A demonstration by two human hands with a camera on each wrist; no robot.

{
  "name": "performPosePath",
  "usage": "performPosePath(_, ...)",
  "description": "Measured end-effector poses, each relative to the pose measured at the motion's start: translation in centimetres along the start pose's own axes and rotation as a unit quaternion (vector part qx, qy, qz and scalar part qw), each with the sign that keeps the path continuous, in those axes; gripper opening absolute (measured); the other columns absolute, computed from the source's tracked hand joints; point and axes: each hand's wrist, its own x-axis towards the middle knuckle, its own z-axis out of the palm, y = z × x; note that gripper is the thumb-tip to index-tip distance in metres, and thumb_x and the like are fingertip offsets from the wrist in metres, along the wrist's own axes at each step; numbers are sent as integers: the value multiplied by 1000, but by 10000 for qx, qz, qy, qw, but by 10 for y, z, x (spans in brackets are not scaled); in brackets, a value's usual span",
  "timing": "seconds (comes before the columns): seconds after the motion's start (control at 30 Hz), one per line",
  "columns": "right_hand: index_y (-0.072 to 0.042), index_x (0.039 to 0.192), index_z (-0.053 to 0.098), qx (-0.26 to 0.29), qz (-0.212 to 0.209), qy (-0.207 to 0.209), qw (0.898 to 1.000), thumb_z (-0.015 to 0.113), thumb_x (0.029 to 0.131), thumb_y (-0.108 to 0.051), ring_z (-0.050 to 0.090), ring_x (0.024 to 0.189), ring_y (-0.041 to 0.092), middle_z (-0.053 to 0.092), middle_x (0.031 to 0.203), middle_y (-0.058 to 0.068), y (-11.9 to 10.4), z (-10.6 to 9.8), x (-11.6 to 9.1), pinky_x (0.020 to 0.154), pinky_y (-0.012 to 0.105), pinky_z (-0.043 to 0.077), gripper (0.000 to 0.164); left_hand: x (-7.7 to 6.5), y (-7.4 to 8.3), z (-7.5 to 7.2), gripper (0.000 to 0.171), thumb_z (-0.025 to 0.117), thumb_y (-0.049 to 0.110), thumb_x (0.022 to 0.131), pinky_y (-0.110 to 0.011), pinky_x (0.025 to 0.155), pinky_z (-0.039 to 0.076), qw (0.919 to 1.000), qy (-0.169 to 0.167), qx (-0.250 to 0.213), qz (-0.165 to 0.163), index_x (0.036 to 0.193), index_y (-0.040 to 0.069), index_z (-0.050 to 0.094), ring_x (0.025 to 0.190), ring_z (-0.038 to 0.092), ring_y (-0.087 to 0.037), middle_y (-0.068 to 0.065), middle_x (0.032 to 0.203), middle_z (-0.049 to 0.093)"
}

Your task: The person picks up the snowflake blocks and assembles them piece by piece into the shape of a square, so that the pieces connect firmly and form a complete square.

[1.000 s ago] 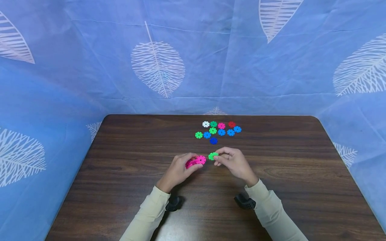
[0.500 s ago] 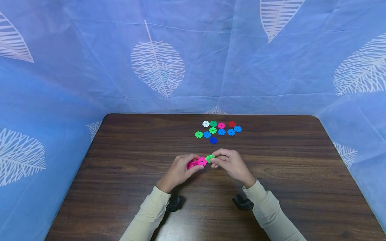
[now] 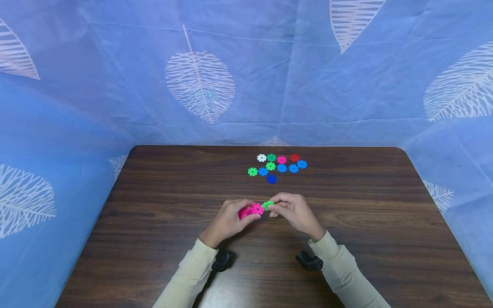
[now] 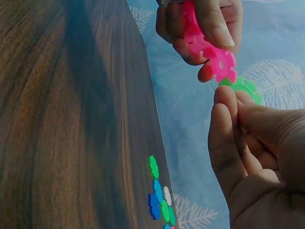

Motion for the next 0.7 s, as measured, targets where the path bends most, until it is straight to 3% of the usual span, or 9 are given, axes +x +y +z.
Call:
performPosePath(0.33, -3, 93, 69, -16, -315, -274, 9991, 64, 90, -15, 67, 70, 11, 68, 81, 23, 1, -5, 2, 70, 27, 58, 13, -1, 0, 1, 30, 76, 20, 81, -12, 55, 46, 9991, 169, -115, 363, 102, 1, 68, 63, 52, -4, -6, 86, 72)
performPosePath(0.53, -2, 94, 69, 141, -188, -335, 9992, 63, 90, -15, 66, 70, 9, 67, 84, 27, 2, -7, 2, 71, 36, 58, 15, 2, 0, 2, 28, 76, 19, 80, -12, 53, 44, 9986, 173, -202, 448, 100, 1, 69, 61, 52, -3, -7, 84, 73)
performPosePath(0.7, -3, 93, 69, 152, -339, -242, 9990, 62, 91, -13, 67, 70, 11, 67, 85, 26, 3, -5, 2, 70, 35, 58, 12, 3, 1, 1, 29, 76, 21, 81, -12, 54, 44, 9988, 167, -281, 378, 101, 2, 69, 62, 54, -3, -6, 86, 73)
